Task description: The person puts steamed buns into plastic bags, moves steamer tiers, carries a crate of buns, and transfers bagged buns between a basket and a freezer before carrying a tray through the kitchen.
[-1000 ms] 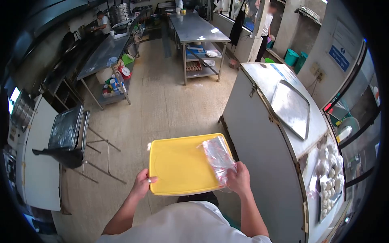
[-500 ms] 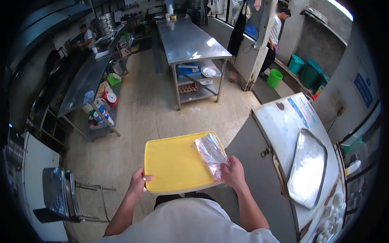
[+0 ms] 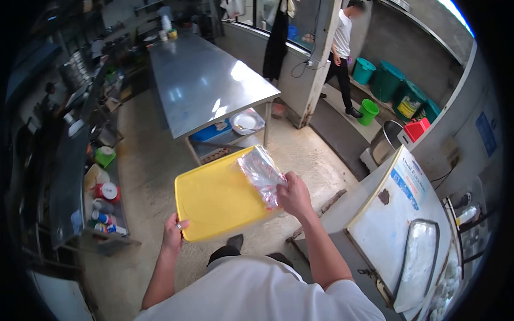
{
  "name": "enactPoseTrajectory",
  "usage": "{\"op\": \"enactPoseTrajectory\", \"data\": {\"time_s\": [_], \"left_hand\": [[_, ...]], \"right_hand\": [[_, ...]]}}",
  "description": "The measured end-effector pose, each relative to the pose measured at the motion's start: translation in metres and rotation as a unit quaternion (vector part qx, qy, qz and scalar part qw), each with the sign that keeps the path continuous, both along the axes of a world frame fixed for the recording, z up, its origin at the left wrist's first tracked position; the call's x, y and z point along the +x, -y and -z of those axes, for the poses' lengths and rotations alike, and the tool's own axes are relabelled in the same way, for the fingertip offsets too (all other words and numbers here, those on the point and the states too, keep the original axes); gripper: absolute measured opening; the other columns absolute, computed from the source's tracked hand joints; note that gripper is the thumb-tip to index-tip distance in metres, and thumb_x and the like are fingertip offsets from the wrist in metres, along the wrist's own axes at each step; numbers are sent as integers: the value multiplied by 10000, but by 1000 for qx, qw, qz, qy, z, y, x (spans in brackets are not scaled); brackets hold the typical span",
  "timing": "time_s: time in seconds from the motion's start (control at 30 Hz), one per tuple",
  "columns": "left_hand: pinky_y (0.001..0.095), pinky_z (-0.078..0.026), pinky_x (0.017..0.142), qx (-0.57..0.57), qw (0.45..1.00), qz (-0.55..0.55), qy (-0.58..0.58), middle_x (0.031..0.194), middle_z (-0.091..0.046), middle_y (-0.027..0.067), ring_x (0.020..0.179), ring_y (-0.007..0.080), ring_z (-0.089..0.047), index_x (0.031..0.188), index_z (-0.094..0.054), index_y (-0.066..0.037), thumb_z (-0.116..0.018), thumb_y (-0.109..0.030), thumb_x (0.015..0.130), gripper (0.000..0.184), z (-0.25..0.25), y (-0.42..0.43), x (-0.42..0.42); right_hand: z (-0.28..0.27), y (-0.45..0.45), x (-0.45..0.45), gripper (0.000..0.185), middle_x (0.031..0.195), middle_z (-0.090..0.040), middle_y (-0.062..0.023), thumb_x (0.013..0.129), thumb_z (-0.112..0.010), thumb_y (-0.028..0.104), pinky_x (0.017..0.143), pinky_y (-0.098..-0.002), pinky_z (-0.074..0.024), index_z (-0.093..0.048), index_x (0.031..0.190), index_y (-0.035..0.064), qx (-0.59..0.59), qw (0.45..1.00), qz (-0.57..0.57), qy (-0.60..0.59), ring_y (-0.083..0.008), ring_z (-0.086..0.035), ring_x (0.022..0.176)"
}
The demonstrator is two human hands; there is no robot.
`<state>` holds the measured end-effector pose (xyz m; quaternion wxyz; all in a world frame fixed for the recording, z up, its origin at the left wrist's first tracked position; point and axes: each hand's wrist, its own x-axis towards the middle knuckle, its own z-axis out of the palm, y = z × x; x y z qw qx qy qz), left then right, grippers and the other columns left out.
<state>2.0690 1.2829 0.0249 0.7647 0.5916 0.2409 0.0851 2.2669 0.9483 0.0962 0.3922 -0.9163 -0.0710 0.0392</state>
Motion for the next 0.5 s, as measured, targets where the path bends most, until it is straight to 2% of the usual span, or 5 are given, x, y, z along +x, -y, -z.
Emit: {"op": "enactPoseTrajectory", "data": {"time_s": [0.2,0.23,0.37,0.47,0.5], "left_hand": [[272,-516,660,8,996,86,15,926,-635,40,784,122,-622,1010,-578,-19,-680,-80,882,175,-21,-21,218],[271,-509,659,9,995,94,18,917,-629,36,777,118,-612,996,-574,-24,-680,-79,882,165,-19,-20,253],[269,-488,681,35,993,102,51,894,-613,30,768,105,-581,967,-569,-30,-679,-63,875,147,8,-15,390],[285,-508,819,36,995,90,36,969,-642,57,868,135,-614,1003,-583,-18,-679,-60,861,177,24,-5,481],[277,-499,784,49,996,69,34,939,-633,47,837,123,-601,993,-585,-15,-681,-50,860,167,24,-1,508]], "right_hand": [[-21,2,152,213,949,-655,-241,884,-644,129,821,-459,-515,-606,1029,-22,19,995,98,20,-396,-658,911],[-15,7,180,200,942,-647,-228,889,-641,124,808,-452,-512,-591,1019,-20,5,993,101,59,-377,-652,897],[1,19,303,191,940,-634,-217,888,-652,113,801,-442,-508,-582,1007,-18,32,991,120,39,-364,-642,894],[54,37,419,181,912,-624,-212,886,-658,110,786,-442,-506,-587,1001,-10,97,990,84,54,-367,-634,866],[61,35,454,164,922,-620,-209,884,-655,104,780,-441,-506,-592,994,1,95,991,81,50,-367,-631,868]]}}
